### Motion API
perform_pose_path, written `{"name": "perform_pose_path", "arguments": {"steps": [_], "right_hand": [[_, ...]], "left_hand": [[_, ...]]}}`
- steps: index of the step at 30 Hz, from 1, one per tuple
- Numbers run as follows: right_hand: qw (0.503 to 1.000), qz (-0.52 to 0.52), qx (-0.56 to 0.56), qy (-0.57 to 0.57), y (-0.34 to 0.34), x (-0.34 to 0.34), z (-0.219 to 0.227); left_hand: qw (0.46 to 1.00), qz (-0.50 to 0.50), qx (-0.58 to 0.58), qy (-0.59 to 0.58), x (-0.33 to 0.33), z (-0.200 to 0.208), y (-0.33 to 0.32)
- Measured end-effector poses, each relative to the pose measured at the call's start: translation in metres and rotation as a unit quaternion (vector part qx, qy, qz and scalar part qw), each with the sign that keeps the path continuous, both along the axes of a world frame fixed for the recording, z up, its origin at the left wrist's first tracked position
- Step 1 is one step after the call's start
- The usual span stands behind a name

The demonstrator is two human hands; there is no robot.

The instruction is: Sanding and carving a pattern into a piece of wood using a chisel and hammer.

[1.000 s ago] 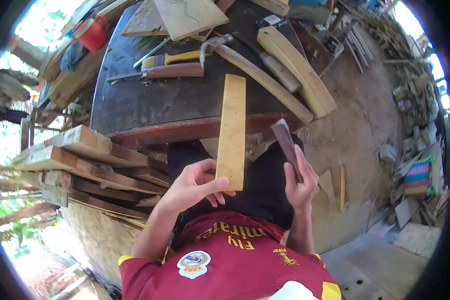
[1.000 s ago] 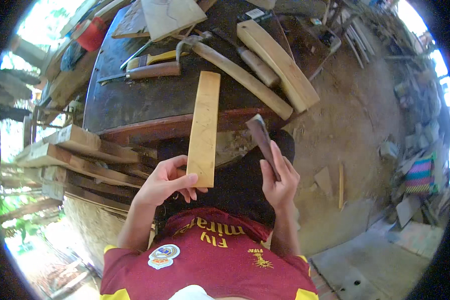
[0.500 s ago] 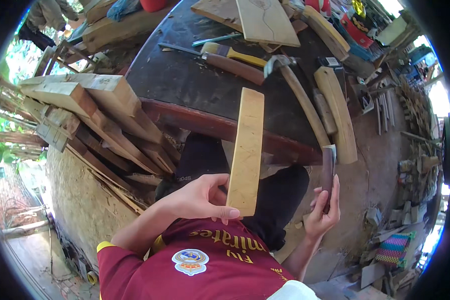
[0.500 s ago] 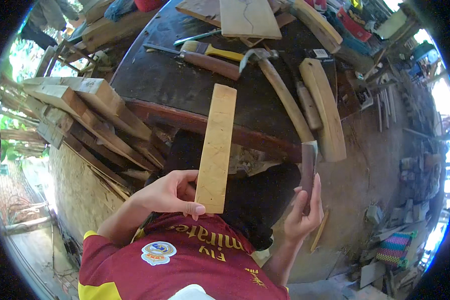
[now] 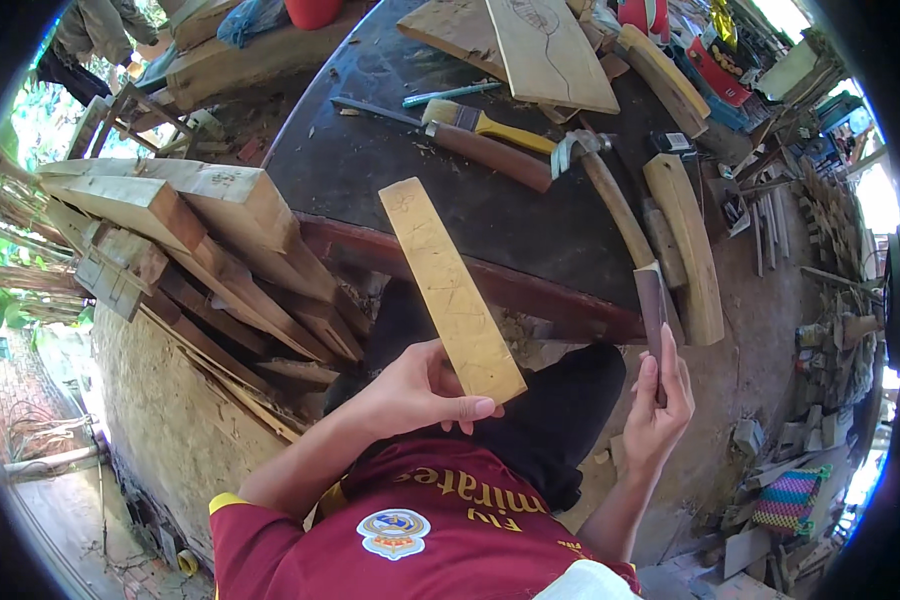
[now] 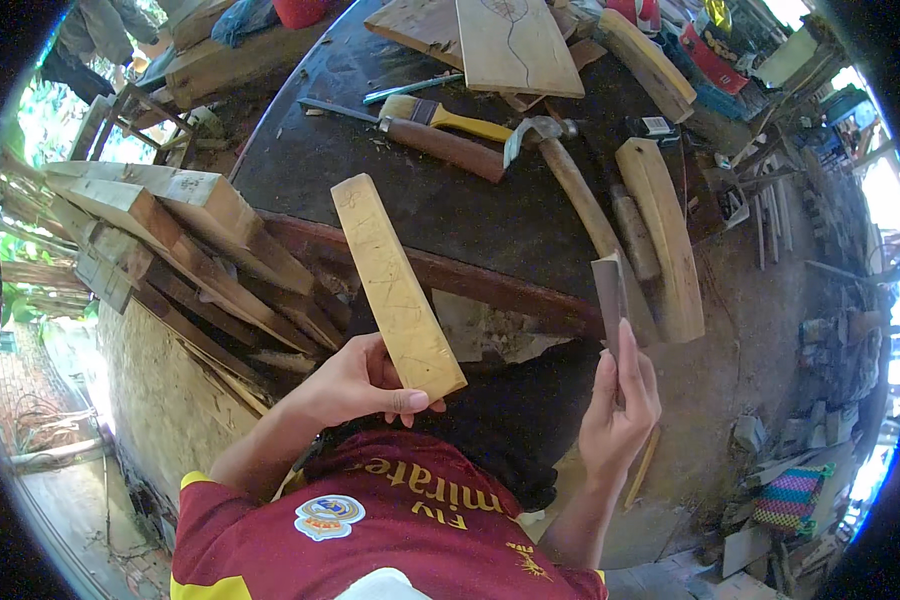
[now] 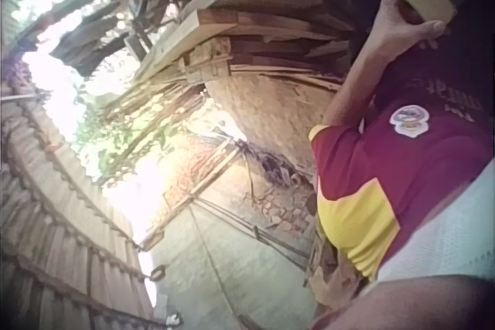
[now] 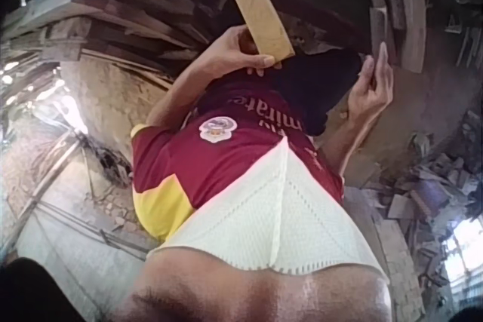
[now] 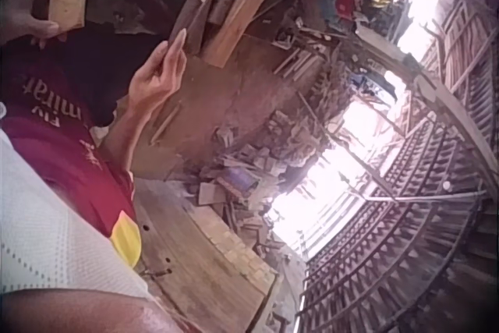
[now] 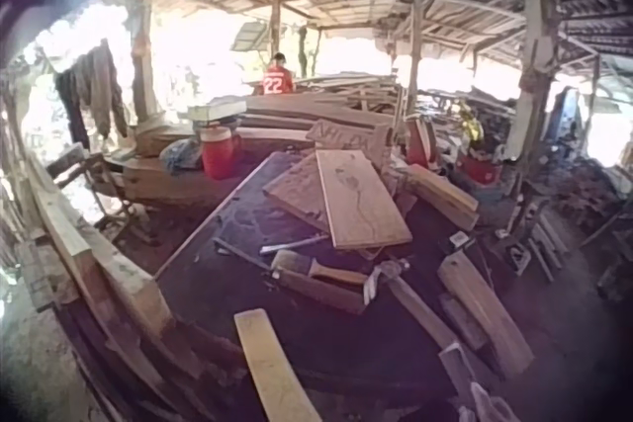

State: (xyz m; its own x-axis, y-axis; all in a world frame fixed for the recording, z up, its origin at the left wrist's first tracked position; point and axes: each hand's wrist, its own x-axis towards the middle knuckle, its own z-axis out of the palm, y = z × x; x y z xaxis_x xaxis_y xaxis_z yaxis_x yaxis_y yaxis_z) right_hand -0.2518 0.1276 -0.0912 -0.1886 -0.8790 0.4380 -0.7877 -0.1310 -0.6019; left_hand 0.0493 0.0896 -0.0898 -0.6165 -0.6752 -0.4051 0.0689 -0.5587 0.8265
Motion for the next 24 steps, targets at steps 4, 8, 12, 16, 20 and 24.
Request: {"name": "perform_pose_path", "arguments": {"steps": [4,8,12,16,20,24], "right_hand": [[0.999,0.023,-0.003,0.032,-0.01,0.003,0.007],[1.0,0.001,0.007,0.015,-0.017,0.011,0.011],[0.998,-0.03,0.036,-0.03,-0.024,0.014,0.014],[0.999,-0.032,0.032,-0.03,-0.04,0.014,0.017],[0.997,-0.041,0.06,-0.023,-0.069,0.012,0.033],[0.996,-0.033,0.065,-0.055,-0.109,0.001,0.034]], "left_hand": [[1.0,0.01,-0.007,-0.006,0.005,0.0,-0.003],[1.0,0.028,-0.002,-0.01,0.012,-0.004,-0.003],[0.999,0.043,-0.004,-0.015,0.016,-0.009,-0.003],[0.998,0.055,-0.002,-0.017,0.015,-0.012,-0.009],[0.998,0.056,0.002,-0.016,0.01,-0.019,-0.016],[0.998,0.065,0.012,0.009,0.003,-0.022,-0.024]]}}
